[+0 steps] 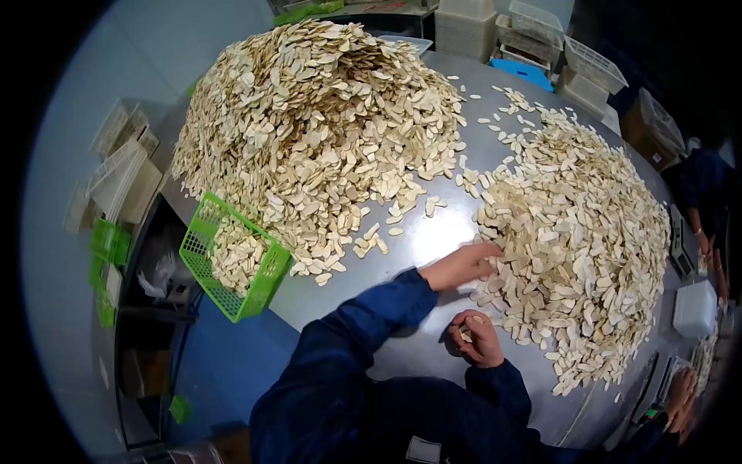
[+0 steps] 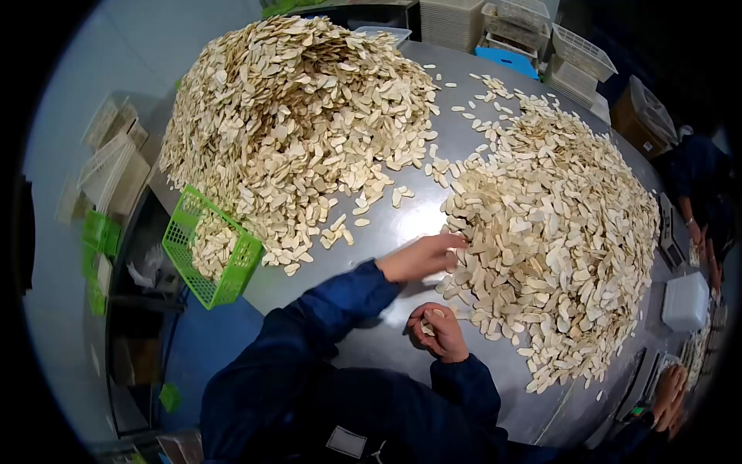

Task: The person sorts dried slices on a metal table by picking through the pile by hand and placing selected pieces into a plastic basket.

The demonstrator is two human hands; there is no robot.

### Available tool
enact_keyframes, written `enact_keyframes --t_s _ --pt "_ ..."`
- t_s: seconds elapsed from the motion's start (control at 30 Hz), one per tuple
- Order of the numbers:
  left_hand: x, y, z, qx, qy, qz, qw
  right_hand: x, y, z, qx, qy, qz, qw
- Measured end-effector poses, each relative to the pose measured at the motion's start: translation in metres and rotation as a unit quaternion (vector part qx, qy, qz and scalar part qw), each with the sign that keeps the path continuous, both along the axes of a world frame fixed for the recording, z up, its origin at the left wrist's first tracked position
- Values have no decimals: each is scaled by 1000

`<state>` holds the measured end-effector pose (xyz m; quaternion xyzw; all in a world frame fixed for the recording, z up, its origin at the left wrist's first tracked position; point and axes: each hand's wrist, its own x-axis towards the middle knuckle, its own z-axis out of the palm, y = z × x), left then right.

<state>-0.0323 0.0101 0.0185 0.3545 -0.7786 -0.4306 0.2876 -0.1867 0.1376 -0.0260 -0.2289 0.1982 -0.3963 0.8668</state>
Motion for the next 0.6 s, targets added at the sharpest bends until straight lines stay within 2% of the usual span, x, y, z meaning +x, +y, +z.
enact_keyframes --t_s 0.03,0.1,0.17,0.27,0.37,0.4,0.5,0.57,0.6 --pt "16 -20 1 -29 -47 54 997 0 0 0 3 -2 3 1000" --pt "53 -62 -31 -256 -54 222 939 1 -1 3 6 -8 9 1000" --pt "94 -96 -47 -251 -163 323 898 2 -3 12 -10 13 15 1000" --pt "118 -102 -33 -254 -230 313 886 2 -3 13 -14 21 34 999" --pt "119 -98 -32 -248 -269 273 890 6 -2 12 -1 59 -3 998" --pt "118 -95 -33 -276 -265 281 880 5 -1 12 -3 58 -6 998" --pt "107 -69 -33 -259 -272 283 883 4 -3 18 2 66 -13 998" --pt "91 -39 -21 -242 -222 274 904 4 -8 25 21 86 -12 996" --pt "82 -23 -11 -181 -182 245 935 6 -11 20 29 96 -31 994"
